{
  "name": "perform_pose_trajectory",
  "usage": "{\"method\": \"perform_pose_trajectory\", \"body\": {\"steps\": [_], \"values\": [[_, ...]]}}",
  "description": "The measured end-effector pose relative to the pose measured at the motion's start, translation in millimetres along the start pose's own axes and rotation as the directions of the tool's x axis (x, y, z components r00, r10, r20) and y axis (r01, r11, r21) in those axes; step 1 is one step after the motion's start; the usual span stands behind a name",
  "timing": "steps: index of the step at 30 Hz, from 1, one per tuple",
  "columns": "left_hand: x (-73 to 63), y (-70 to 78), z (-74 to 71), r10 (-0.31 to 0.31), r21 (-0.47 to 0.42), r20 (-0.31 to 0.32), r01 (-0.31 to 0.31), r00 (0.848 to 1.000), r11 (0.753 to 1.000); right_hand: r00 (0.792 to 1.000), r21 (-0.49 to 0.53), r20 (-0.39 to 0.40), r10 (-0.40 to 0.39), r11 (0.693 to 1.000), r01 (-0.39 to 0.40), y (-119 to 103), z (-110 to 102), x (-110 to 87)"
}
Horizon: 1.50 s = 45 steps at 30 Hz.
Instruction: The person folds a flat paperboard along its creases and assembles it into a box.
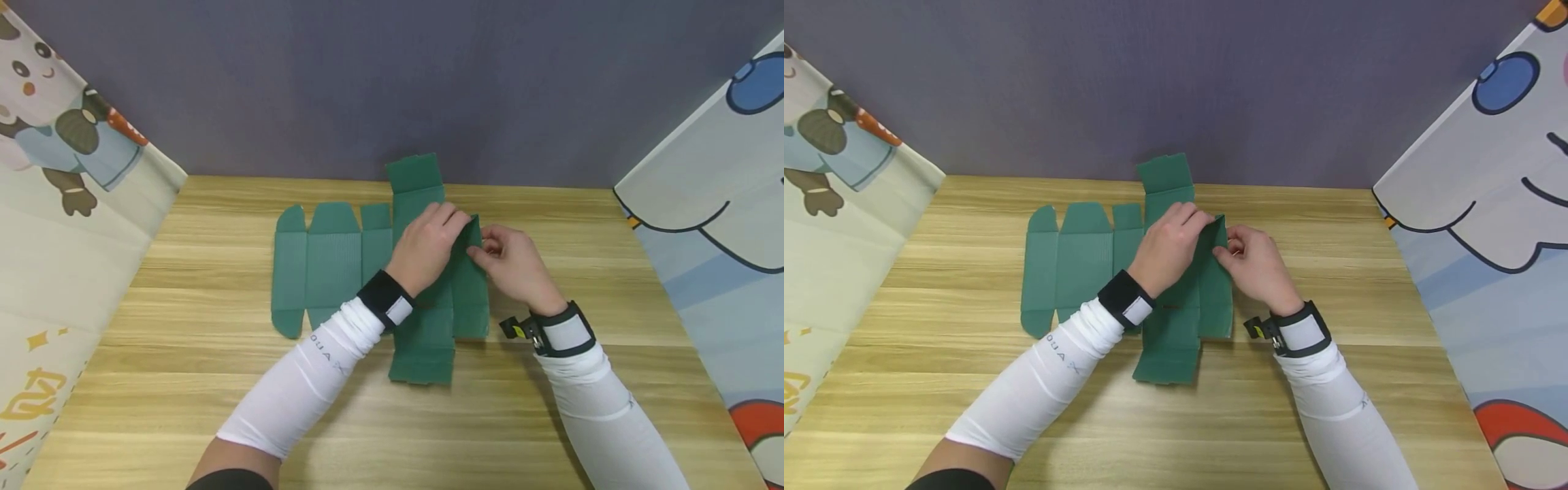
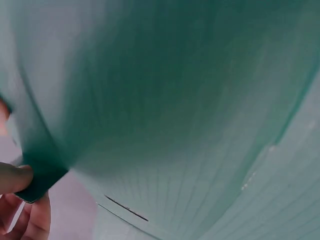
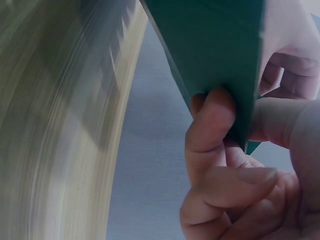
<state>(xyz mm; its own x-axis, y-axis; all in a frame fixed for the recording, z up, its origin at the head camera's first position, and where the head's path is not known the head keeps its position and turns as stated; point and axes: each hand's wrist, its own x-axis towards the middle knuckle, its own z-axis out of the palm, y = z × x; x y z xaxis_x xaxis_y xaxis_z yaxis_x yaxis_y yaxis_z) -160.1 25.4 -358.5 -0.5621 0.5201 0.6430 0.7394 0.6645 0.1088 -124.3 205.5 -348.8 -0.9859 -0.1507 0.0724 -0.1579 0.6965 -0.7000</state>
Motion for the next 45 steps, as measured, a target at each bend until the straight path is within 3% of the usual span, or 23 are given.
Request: {"method": "perform_pose_trajectory", "body": {"steps": [7, 10, 13, 16, 19, 24, 26, 28, 30, 38, 41, 45], "values": [[5.0, -27.4, -10.9, -0.103, -0.068, 0.008, 0.104, 0.995, 0.992, 1.0, -0.021, 0.014, -0.018, 1.0, 0.019, 6.2, -0.4, 0.0], [2.9, -44.9, -19.4, -0.166, -0.103, 0.061, 0.172, 0.984, 0.98, 1.0, -0.031, 0.012, -0.018, 0.999, 0.018, 10.1, -2.1, 0.6], [-0.5, -63.8, -29.8, -0.224, -0.152, 0.156, 0.247, 0.962, 0.957, 1.0, -0.03, 0.008, -0.001, 1.0, 0.001, 13.7, -4.4, 1.0], [-4.0, -82.4, -39.3, -0.277, -0.17, 0.284, 0.332, 0.918, 0.928, 1.0, -0.032, 0.008, 0.013, 0.999, -0.013, 16.5, -5.9, 1.4], [-6.9, -98.1, -46.6, -0.312, -0.131, 0.416, 0.396, 0.854, 0.909, 1.0, -0.031, 0.019, 0.022, 0.999, -0.021, 18.9, -6.7, 1.9], [-7.6, -111.9, -51.8, -0.318, -0.024, 0.584, 0.408, 0.746, 0.912, 0.999, -0.016, 0.037, 0.032, 0.999, -0.032, 21.3, -8.5, 1.8], [-7.6, -114.3, -50.7, -0.316, 0.007, 0.622, 0.398, 0.717, 0.917, 0.998, -0.011, 0.039, 0.043, 0.999, -0.043, 21.5, -8.8, 1.6], [-8.5, -115.7, -48.3, -0.314, 0.03, 0.635, 0.384, 0.705, 0.923, 0.998, -0.013, 0.04, 0.05, 0.999, -0.049, 21.4, -8.8, 1.6], [-9.6, -116.3, -46.5, -0.314, 0.04, 0.635, 0.376, 0.705, 0.926, 0.998, -0.022, 0.038, 0.058, 0.998, -0.057, 21.1, -8.3, 1.7], [-13.3, -111.2, -42.1, -0.313, 0.017, 0.571, 0.371, 0.759, 0.929, 0.998, -0.017, 0.021, 0.058, 0.998, -0.058, 26.1, -6.8, 3.7], [-15.5, -108.3, -40.4, -0.296, 0.017, 0.539, 0.342, 0.789, 0.94, 0.998, -0.013, 0.026, 0.065, 0.998, -0.064, 27.4, -7.1, 3.9], [-19.8, -102.9, -36.9, -0.256, 0.016, 0.468, 0.282, 0.846, 0.959, 0.996, -0.011, 0.034, 0.078, 0.997, -0.078, 28.4, -7.9, 3.7]]}}
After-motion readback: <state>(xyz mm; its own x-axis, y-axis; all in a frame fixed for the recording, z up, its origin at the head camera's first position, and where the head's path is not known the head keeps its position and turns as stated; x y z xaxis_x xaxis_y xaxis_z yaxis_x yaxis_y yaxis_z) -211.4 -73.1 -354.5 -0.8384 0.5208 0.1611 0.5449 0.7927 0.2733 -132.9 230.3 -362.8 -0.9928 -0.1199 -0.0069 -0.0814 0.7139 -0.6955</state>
